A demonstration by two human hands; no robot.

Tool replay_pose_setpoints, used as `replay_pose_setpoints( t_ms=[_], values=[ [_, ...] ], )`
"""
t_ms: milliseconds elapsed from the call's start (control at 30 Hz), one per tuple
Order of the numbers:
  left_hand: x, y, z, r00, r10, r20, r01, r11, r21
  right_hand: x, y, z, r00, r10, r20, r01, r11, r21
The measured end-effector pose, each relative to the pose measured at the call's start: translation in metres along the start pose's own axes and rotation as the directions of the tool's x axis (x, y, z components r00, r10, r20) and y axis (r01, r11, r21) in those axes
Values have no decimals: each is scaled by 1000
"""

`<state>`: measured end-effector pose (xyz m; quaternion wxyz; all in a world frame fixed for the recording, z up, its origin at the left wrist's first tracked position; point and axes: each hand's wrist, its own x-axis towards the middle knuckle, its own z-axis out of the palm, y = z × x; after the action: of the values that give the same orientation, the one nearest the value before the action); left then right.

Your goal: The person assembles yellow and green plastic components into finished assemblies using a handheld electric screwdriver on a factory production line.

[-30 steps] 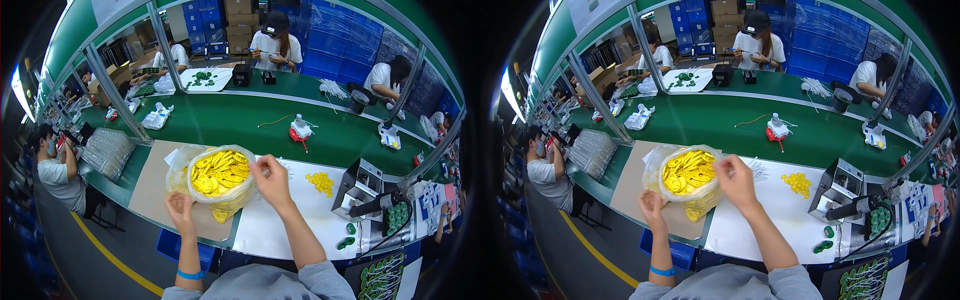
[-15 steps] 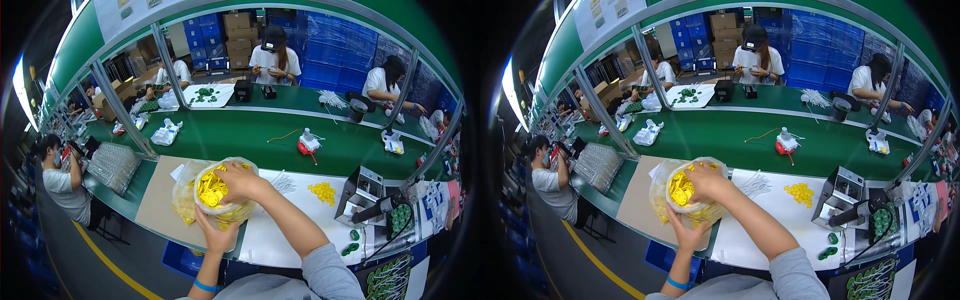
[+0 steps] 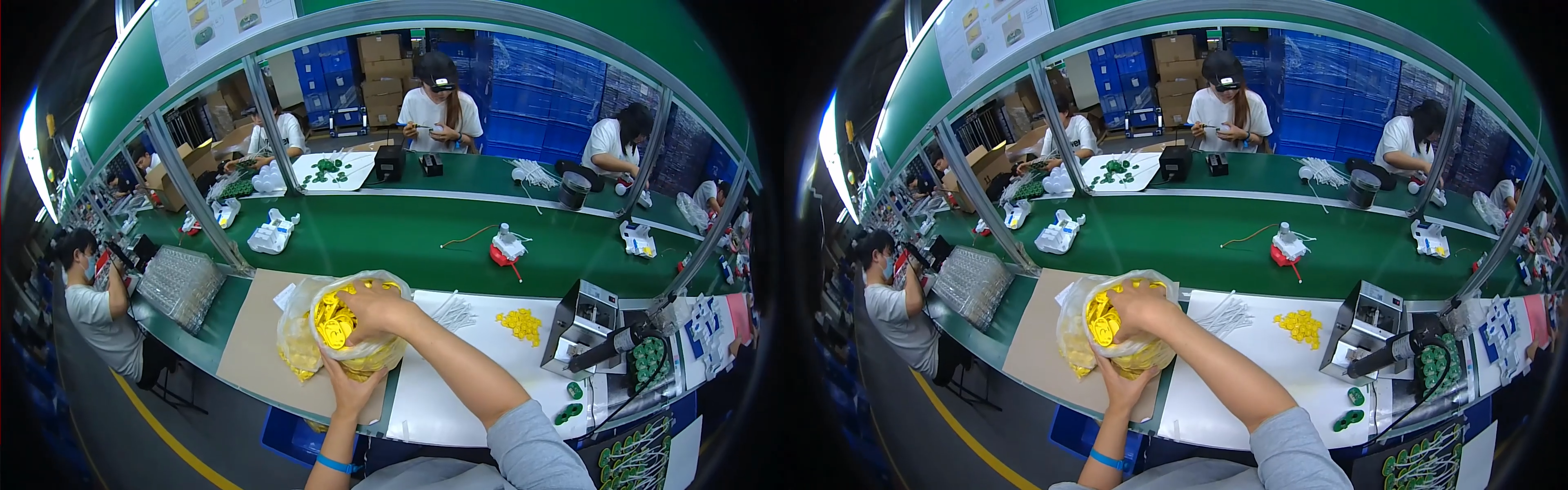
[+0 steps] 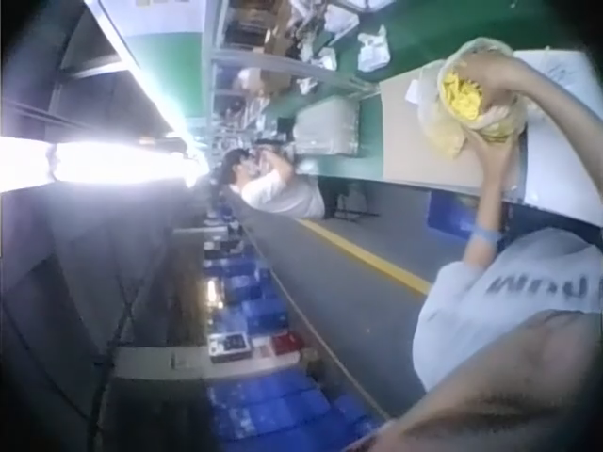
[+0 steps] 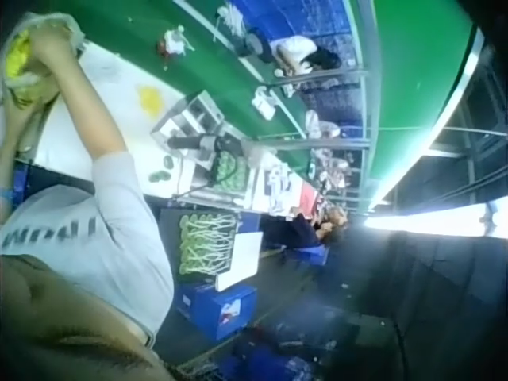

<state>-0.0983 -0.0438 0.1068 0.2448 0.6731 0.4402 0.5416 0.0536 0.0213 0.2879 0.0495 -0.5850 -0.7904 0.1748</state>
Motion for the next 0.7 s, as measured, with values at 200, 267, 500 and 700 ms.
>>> replay_pose_setpoints(
  t_ms=[200,267,500,700],
  values=[
    [7,-1,-30,997,81,4,-81,984,159,13,-30,-17,988,3,152,-11,999,50],
    [8,-1,-38,996,94,0,-93,981,169,9,-45,-20,991,16,130,-18,1000,10],
    [15,-3,-61,995,97,4,-97,988,118,11,-72,-25,995,58,80,-57,998,-19],
    [17,6,-97,997,74,2,-73,990,123,13,-95,-38,990,73,119,-75,997,13]
  ],
)
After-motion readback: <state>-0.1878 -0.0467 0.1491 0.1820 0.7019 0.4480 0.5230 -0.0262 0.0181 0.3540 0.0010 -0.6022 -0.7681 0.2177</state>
